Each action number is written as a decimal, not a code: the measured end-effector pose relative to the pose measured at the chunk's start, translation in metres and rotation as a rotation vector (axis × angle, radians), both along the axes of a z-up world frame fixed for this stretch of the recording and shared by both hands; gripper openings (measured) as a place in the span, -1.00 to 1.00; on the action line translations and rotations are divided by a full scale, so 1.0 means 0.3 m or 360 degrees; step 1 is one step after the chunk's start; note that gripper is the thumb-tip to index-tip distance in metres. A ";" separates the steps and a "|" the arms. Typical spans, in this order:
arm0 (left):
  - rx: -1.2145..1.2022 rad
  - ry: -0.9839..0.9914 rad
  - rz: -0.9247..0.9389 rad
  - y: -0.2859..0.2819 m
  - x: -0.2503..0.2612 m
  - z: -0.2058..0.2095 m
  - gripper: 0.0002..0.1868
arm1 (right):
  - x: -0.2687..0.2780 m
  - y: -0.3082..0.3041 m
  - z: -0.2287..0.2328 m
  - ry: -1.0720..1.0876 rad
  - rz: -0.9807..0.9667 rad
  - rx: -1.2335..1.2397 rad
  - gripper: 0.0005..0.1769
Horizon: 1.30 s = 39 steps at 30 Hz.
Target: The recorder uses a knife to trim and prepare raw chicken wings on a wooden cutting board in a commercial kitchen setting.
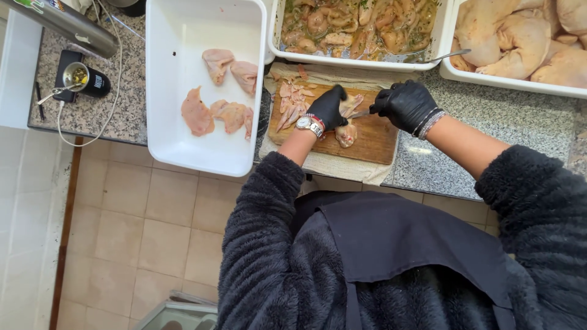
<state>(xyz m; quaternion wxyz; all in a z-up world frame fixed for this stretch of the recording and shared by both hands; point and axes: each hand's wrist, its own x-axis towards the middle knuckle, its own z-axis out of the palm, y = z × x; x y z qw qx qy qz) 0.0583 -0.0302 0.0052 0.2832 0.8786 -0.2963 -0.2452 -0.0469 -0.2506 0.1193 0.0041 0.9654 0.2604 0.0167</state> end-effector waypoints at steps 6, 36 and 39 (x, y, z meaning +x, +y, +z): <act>0.0360 -0.0022 0.0020 -0.002 -0.058 0.072 -0.58 | -0.031 0.006 -0.037 -0.0067 0.0014 -0.0018 -0.76; -0.0835 0.0692 -0.0112 0.116 -0.044 -0.028 -0.50 | -0.195 -0.081 -0.037 0.0312 -0.0939 0.0939 -0.58; -0.0994 0.0999 -0.0010 0.079 -0.065 -0.039 -0.50 | -0.247 -0.075 -0.017 0.0206 -0.0984 0.0916 -0.66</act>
